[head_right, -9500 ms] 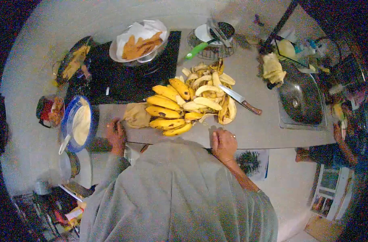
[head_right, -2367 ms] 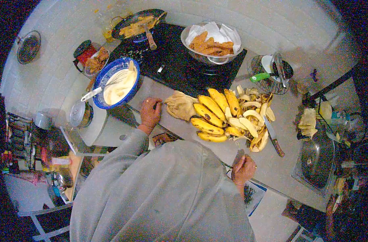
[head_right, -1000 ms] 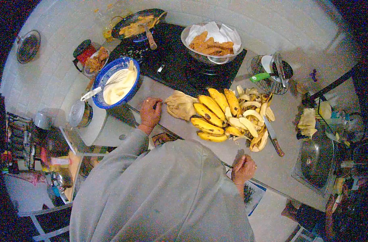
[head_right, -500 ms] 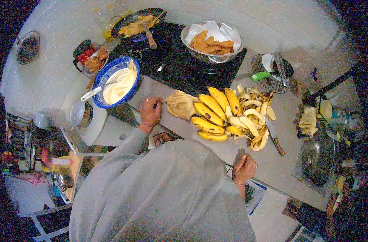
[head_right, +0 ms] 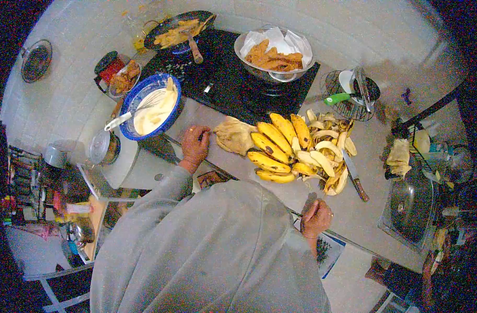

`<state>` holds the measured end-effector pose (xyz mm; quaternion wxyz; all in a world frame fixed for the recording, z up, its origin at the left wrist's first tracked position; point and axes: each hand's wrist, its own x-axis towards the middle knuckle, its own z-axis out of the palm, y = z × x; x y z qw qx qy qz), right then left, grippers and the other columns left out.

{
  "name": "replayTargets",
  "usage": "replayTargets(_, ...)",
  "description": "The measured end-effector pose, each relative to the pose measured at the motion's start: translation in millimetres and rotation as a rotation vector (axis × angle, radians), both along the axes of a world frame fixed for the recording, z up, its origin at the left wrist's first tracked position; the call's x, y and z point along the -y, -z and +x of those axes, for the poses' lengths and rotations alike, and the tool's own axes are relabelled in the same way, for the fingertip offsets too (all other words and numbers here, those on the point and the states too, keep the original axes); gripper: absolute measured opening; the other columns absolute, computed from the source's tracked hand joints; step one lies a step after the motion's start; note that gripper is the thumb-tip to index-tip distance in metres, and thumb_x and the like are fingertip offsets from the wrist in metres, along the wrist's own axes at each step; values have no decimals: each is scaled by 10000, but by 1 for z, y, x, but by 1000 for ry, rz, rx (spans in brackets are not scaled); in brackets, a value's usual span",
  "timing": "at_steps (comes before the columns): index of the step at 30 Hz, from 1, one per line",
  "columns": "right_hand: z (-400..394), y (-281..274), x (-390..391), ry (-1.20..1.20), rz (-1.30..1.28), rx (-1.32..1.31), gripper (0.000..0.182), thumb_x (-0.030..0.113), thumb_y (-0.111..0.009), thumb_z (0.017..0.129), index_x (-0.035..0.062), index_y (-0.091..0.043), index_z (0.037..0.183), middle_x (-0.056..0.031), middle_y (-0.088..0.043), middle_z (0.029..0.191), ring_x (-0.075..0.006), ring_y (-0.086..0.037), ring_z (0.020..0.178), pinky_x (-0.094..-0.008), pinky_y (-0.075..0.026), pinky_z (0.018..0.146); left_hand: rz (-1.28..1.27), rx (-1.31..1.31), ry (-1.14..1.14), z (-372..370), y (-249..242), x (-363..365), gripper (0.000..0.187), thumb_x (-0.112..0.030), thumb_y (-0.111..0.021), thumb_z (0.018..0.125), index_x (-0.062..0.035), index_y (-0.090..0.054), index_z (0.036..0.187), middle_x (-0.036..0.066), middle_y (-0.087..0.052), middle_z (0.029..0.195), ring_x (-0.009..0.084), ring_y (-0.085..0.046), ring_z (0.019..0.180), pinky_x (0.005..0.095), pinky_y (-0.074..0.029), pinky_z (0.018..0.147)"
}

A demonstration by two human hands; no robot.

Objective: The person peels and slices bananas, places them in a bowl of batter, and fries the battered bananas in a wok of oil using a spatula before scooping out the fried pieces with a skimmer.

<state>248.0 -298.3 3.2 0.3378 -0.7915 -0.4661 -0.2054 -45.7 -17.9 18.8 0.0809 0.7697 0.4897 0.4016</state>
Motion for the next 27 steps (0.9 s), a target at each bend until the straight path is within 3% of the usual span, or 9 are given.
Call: replayTargets(27, -4, -9, -5, 12, 3, 33, 110, 141, -529, 855, 48, -584, 872, -126, -553, 712, -313, -523, 641, -407, -403, 571, -11, 14, 13, 0, -2, -1, 100, -90, -553, 753, -87, -598, 843, 96, -577, 828, 307, -542, 816, 397, -434, 743)
